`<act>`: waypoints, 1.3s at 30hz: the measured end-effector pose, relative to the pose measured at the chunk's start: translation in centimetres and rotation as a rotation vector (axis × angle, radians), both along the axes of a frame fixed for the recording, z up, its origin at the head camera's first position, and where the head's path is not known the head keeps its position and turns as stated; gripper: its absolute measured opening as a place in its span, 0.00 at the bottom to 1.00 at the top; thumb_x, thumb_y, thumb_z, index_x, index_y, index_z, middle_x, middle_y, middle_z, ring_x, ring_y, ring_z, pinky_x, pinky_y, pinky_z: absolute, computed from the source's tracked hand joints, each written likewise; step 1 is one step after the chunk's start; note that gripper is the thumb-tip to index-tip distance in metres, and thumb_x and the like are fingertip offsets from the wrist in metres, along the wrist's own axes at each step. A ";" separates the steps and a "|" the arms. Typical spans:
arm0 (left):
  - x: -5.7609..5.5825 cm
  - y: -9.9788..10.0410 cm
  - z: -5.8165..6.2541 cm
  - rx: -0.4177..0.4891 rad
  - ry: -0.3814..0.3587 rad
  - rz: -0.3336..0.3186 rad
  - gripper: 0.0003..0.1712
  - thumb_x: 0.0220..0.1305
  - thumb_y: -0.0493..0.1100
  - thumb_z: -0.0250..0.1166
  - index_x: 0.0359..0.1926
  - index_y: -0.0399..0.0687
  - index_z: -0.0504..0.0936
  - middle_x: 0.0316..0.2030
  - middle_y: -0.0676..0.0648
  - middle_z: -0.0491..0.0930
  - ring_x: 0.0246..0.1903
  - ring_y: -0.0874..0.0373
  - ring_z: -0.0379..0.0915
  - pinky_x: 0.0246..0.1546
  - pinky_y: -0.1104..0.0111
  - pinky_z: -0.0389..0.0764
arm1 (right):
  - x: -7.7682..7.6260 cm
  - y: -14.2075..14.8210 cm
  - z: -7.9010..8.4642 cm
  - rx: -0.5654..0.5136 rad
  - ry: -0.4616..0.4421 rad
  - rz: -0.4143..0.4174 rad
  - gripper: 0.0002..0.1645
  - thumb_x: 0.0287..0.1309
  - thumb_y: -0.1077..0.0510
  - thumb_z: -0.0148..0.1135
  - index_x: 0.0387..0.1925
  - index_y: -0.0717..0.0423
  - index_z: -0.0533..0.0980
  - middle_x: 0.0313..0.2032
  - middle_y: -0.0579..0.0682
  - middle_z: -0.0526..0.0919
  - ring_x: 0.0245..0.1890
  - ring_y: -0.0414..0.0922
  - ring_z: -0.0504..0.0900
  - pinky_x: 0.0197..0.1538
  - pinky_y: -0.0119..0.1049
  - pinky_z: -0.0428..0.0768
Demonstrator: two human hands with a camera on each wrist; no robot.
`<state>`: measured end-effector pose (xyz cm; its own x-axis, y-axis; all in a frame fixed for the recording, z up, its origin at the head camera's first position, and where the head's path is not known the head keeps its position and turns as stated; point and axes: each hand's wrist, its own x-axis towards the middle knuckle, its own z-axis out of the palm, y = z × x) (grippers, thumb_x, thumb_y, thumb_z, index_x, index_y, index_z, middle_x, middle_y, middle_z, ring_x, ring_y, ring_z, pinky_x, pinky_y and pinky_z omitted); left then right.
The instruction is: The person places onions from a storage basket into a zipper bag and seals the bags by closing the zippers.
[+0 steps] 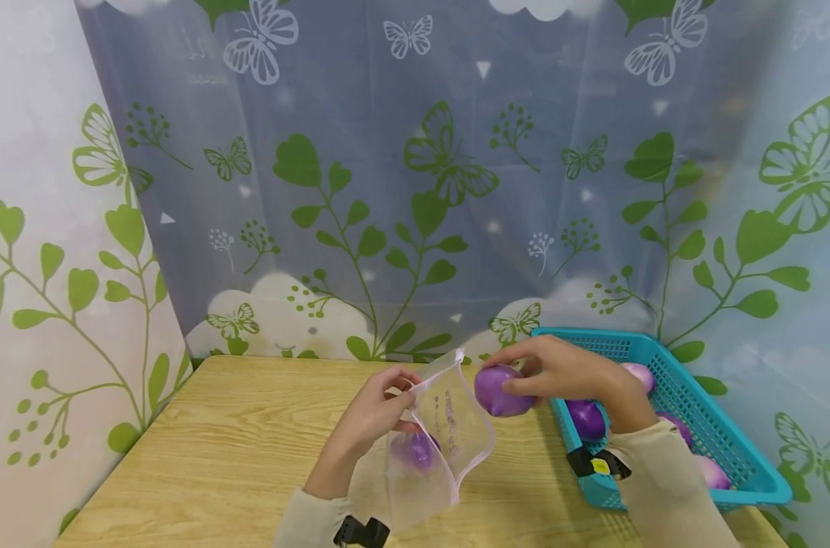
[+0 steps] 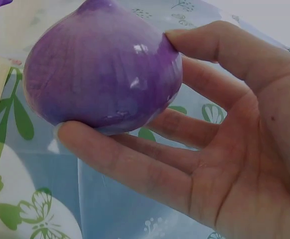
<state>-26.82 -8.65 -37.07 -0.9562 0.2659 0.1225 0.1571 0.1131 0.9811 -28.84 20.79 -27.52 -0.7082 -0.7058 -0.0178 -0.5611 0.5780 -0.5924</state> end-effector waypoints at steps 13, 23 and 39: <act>0.0 0.0 0.1 0.009 -0.001 0.001 0.12 0.72 0.31 0.55 0.53 0.35 0.77 0.46 0.36 0.73 0.39 0.51 0.76 0.35 0.60 0.94 | 0.2 -2.1 -1.2 -0.006 0.059 0.085 0.23 0.70 0.57 0.64 0.64 0.53 0.78 0.59 0.60 0.83 0.53 0.62 0.86 0.42 0.33 0.91; 0.1 0.0 0.1 0.016 -0.001 0.011 0.11 0.72 0.31 0.54 0.52 0.36 0.77 0.46 0.34 0.73 0.37 0.53 0.75 0.35 0.61 0.94 | 0.4 -3.4 -2.0 0.039 0.119 0.137 0.22 0.70 0.56 0.63 0.63 0.52 0.79 0.59 0.53 0.85 0.55 0.55 0.86 0.53 0.37 0.90; 0.0 0.0 0.1 0.043 0.008 0.014 0.10 0.75 0.31 0.54 0.53 0.36 0.77 0.42 0.39 0.72 0.37 0.53 0.74 0.36 0.60 0.94 | 0.7 -4.5 -2.4 0.108 0.089 0.159 0.23 0.71 0.57 0.62 0.65 0.54 0.77 0.62 0.53 0.82 0.57 0.54 0.85 0.56 0.37 0.88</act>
<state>-26.82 -8.61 -36.93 -0.9589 0.2464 0.1408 0.1632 0.0730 0.9839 -28.10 16.33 -29.91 -0.5904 -0.8060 -0.0416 -0.6977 0.5357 -0.4756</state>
